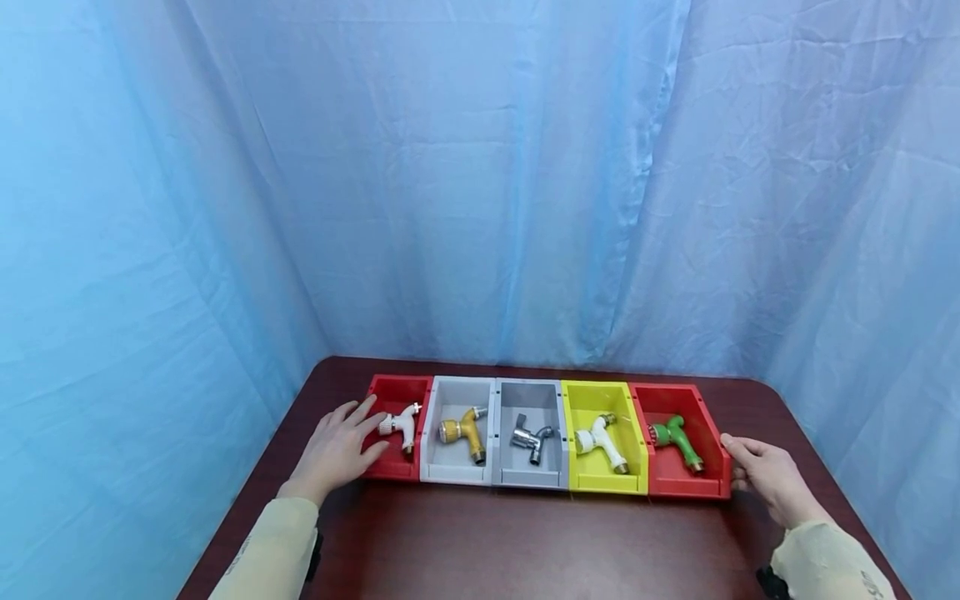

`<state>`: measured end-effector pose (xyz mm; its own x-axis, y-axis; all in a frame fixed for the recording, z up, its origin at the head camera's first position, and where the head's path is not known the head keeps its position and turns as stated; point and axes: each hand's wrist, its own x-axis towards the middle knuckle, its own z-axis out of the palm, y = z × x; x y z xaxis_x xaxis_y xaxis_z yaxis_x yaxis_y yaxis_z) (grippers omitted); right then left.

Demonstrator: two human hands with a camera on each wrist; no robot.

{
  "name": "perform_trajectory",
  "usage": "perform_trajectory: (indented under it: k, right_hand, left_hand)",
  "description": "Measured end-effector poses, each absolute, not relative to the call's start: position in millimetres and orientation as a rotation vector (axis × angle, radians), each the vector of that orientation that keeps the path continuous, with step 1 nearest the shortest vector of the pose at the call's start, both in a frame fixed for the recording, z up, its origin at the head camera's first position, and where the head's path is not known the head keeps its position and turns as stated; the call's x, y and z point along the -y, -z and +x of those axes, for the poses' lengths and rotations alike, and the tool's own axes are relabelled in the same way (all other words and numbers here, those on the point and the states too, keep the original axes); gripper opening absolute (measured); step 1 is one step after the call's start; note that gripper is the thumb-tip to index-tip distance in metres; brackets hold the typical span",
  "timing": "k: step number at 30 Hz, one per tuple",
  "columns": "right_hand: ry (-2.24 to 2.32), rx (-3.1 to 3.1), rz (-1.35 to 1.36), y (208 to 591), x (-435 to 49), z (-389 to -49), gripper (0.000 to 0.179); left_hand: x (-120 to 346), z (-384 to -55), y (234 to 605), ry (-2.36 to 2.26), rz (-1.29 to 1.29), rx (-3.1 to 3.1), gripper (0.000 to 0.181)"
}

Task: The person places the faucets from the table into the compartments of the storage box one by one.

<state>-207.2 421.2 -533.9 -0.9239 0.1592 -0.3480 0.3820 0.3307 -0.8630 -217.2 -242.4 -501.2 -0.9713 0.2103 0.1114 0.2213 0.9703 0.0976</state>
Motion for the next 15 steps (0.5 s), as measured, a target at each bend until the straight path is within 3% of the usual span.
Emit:
perform_trajectory:
  k: [6,15]
  right_hand:
    - [1.580,-2.450,0.460,529.7,-424.9,-205.5,0.087]
    - [0.737,-2.880,0.372,510.7,-433.1,-208.1,0.094]
  left_hand:
    - [249.6,-218.5,496.1,0.145,-0.283,3.026,0.075]
    - [258.5,-222.7,482.4,0.191,-0.136,3.044,0.077]
